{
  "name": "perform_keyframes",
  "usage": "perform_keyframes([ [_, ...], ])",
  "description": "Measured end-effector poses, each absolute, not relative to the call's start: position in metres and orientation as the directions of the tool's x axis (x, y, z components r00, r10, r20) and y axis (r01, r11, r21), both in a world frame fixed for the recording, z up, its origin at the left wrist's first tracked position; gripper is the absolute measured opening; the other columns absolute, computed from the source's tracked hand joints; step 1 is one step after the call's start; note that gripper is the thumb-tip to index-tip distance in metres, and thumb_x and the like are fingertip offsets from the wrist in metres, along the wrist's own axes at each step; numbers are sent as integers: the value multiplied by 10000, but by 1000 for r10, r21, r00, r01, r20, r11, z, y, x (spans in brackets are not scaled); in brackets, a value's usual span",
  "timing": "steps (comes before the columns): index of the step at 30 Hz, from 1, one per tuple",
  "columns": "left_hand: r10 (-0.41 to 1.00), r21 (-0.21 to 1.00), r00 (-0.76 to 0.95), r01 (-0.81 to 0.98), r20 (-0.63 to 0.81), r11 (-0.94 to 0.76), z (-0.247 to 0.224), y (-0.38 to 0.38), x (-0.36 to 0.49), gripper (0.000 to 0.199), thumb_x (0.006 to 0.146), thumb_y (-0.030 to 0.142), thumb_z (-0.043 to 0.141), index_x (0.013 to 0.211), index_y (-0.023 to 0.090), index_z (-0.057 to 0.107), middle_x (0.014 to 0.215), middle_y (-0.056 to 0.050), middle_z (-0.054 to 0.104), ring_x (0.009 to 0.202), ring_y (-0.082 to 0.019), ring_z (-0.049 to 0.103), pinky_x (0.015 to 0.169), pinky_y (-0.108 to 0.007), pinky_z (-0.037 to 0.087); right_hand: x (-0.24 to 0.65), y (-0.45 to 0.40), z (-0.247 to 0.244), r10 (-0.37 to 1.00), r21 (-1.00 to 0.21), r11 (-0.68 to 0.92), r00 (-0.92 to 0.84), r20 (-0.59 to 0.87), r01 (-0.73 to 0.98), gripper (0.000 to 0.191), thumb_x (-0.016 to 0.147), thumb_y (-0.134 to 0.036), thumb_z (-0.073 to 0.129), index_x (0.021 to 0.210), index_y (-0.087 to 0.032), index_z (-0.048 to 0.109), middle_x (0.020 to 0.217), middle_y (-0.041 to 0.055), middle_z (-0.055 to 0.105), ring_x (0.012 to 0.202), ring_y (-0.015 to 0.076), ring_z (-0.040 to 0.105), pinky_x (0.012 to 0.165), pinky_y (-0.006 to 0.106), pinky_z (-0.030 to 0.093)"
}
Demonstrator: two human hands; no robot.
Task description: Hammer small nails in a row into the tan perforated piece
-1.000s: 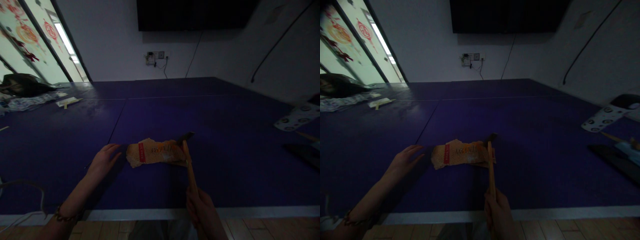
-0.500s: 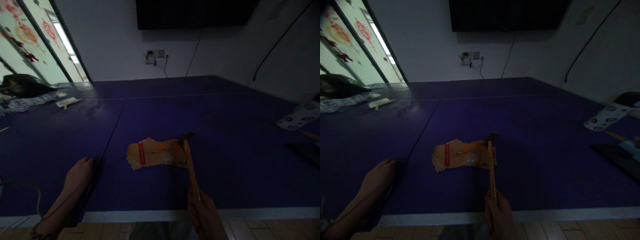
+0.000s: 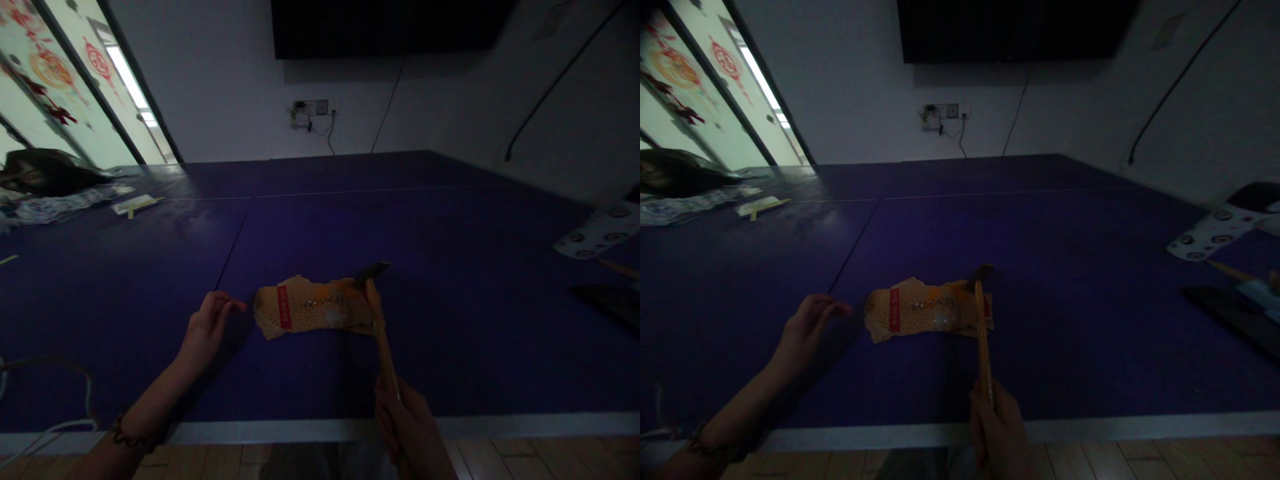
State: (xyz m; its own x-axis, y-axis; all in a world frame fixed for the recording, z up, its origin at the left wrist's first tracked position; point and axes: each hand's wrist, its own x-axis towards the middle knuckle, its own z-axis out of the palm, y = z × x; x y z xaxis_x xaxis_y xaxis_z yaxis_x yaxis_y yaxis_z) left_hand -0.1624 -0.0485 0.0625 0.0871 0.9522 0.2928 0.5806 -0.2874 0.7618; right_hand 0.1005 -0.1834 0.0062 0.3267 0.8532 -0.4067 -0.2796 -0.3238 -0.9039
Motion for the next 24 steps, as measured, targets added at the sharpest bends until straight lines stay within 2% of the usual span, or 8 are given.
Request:
perform_keyframes([
  [4, 967, 950, 146, 202, 209, -236, 52, -42, -117, 126, 811, 298, 396, 877, 193, 376, 673, 5, 608, 563, -134, 605, 566, -281, 499, 99, -183, 10, 861, -913, -316, 326, -390, -259, 296, 683, -449, 555, 648, -194, 410, 349, -129, 336, 246, 16, 225, 229, 115, 192],
  [7, 971, 992, 206, 8, 119, -124, 39, -29, -91, 181, 797, 311, 440, 913, 182, 387, 647, 17, 590, 548, -121, 602, 543, -259, 499, 101, -183, 10, 867, -921, -319, 325, -378, -221, 299, 702, -453, 532, 626, -197, 396, 342, -125, 331, 251, 18, 229, 233, 117, 196],
  [11, 976, 993, 212, -110, 54, -31, 23, -15, -72, 264, 751, 302, 541, 945, 164, 426, 672, 1, 607, 595, -121, 625, 592, -257, 506, 102, -182, 8, 878, -930, -314, 315, -360, -190, 301, 705, -458, 526, 625, -193, 411, 352, -118, 343, 250, 23, 246, 232, 127, 202],
  [14, 977, 993, 203, -109, 65, -44, 15, -11, -69, 290, 725, 278, 583, 961, 146, 477, 702, -25, 639, 636, -136, 639, 634, -273, 509, 102, -183, 9, 865, -925, -327, 332, -375, -191, 297, 709, -457, 521, 625, -194, 412, 353, -120, 336, 251, 24, 240, 232, 128, 197],
  [18, 980, 992, 173, 61, 95, -107, 15, -13, -74, 189, 703, 274, 598, 831, 135, 584, 728, -47, 672, 699, -168, 643, 683, -300, 501, 101, -184, 10, 857, -921, -345, 340, -388, -180, 309, 694, -467, 536, 620, -198, 403, 357, -122, 336, 250, 21, 239, 239, 127, 205],
  [24, 953, 901, 110, 309, 283, -304, 22, -17, -75, 84, 656, 253, 638, 669, 174, 664, 782, -36, 680, 838, -188, 603, 821, -329, 440, 104, -185, 7, 864, -922, -347, 322, -386, -174, 301, 707, -467, 530, 639, -194, 423, 352, -121, 331, 255, 24, 222, 238, 128, 193],
])
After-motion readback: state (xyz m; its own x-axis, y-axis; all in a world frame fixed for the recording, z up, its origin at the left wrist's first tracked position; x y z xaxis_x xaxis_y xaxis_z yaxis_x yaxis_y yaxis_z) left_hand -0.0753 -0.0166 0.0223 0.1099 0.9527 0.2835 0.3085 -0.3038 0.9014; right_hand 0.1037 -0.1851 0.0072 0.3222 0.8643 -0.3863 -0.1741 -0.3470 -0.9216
